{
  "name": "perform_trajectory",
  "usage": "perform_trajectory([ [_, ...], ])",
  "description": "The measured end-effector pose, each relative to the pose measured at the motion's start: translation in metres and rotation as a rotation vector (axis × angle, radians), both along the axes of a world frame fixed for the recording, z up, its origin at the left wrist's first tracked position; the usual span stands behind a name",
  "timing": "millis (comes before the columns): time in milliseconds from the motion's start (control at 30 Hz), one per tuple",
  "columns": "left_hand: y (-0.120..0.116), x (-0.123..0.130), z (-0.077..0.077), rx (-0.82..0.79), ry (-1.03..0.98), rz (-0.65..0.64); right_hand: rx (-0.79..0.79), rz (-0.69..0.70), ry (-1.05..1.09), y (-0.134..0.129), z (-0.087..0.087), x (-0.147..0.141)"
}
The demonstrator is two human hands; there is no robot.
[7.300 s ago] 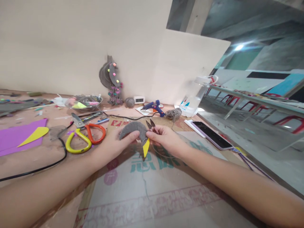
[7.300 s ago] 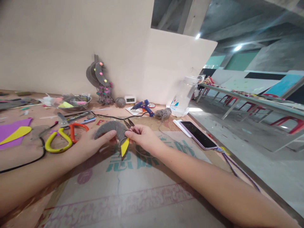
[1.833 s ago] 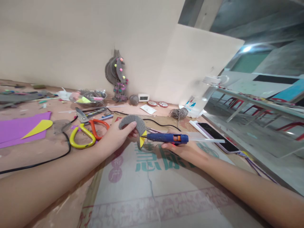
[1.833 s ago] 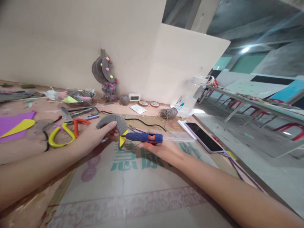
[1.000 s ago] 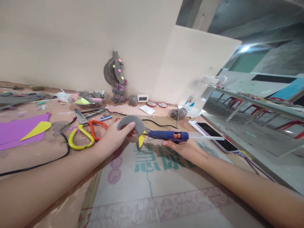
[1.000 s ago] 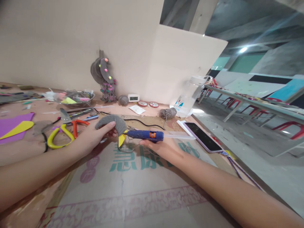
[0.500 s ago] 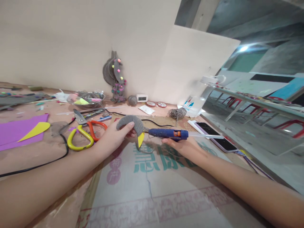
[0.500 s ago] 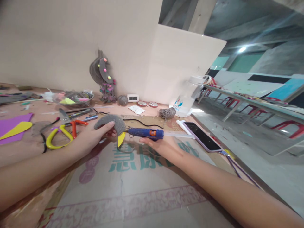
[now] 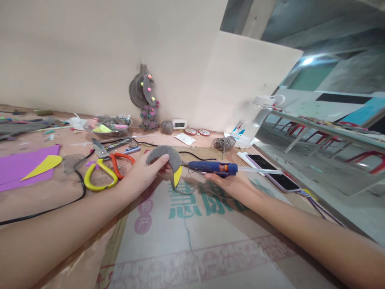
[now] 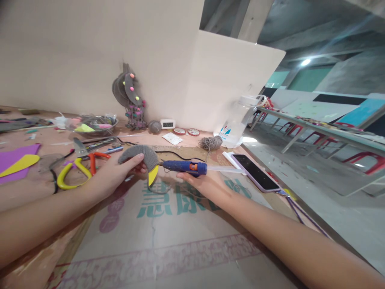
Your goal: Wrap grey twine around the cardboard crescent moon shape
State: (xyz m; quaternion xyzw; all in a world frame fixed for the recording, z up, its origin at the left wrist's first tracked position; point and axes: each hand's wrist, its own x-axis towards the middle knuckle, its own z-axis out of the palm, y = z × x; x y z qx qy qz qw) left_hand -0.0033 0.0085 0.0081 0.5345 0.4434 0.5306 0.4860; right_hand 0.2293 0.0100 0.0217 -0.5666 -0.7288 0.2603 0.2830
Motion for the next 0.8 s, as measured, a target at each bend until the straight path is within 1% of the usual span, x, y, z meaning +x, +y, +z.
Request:
perform_trajectory([
  [100, -0.004, 0.002, 0.002, -0.027, -0.021, 0.009, -0.017, 0.002, 0.014, 0.000, 0.001, -0.002],
  [200, -0.006, 0.004, 0.003, -0.053, -0.049, 0.020, 0.007, 0.005, 0.012, 0.000, 0.001, -0.001],
  [367, -0.002, 0.003, 0.001, -0.070, -0.074, 0.033, 0.023, -0.024, -0.035, 0.001, 0.003, 0.003],
  [467, 0.001, 0.001, -0.001, -0.062, -0.085, 0.038, 0.095, -0.009, -0.039, 0.003, 0.010, 0.002],
  [567, 0.004, 0.000, -0.003, -0.042, -0.075, 0.018, 0.160, 0.042, 0.003, 0.006, 0.022, -0.001],
  [633, 0.004, -0.001, -0.003, -0.041, -0.064, -0.003, 0.198, 0.046, 0.021, 0.014, 0.031, -0.004],
  [700, 0.005, -0.001, -0.004, -0.042, -0.052, -0.009, 0.242, 0.025, -0.005, 0.027, 0.038, -0.007],
  [800, 0.007, -0.002, -0.005, -0.030, -0.051, -0.005, 0.284, -0.091, -0.116, 0.059, 0.043, -0.014],
])
